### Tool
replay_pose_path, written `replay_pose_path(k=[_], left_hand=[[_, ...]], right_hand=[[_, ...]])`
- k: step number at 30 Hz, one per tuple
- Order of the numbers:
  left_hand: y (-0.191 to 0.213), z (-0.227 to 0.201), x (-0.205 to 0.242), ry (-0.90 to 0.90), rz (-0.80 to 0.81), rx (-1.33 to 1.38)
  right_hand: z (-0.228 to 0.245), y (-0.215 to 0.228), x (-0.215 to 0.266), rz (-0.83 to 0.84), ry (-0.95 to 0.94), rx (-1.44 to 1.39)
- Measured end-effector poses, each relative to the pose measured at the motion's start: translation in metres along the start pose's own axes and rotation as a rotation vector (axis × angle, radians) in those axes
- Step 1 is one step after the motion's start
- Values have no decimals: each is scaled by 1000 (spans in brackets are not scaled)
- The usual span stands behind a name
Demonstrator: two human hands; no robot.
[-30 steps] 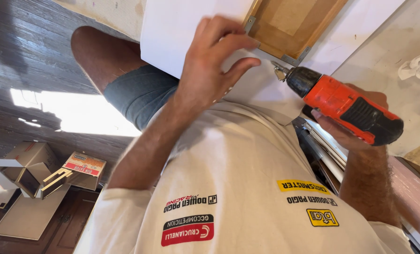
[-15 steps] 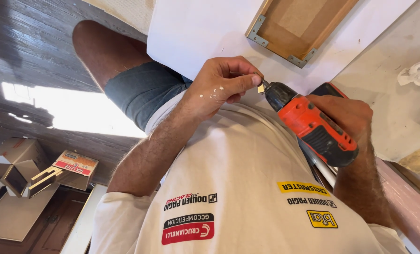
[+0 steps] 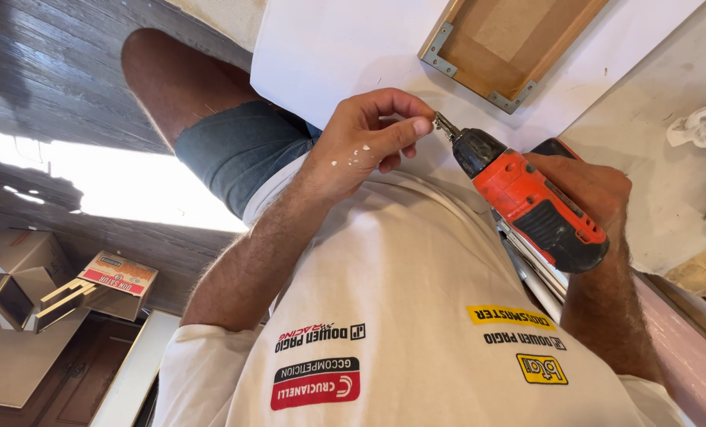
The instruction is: Securing metal brackets to a wooden frame using a power drill and screws.
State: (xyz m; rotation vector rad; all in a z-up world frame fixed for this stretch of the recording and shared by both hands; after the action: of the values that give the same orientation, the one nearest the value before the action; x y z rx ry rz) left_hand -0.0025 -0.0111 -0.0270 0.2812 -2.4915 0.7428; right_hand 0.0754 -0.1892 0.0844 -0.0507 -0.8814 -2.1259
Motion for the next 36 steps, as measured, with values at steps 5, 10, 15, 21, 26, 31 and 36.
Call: replay_pose_path(k=[5, 10, 15, 21, 26, 31, 36], left_hand=[[-2, 10, -6, 32, -33, 36], [-3, 18, -10, 73, -68, 107], [-2, 21, -11, 60, -68, 210], [-3, 22, -11, 48, -61, 378], [-3, 20, -11, 47, -64, 369], [-3, 23, -11, 44, -61, 339], [-1, 16, -9, 33, -87, 232]], right_hand=[[6, 0, -1, 1, 32, -11], [12, -2, -6, 44, 20, -51], [11, -2, -3, -2, 41, 10], [13, 0, 0, -40, 119, 36], [13, 1, 2, -51, 134, 50], [10, 0, 0, -43, 102, 31], [16, 0, -1, -42, 136, 59]])
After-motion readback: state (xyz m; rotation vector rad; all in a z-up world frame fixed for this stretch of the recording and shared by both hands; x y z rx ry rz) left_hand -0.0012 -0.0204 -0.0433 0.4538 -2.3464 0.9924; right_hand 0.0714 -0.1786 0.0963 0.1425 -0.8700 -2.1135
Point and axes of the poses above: each hand's wrist, its own x-axis away from the middle knuckle, its own y-axis out of the back of the hand, z = x × y, the point moved 10 cm from there along -x, towards the middle knuckle, and after that the axes turned 13 degrees about -y, right-handed, at the moved point
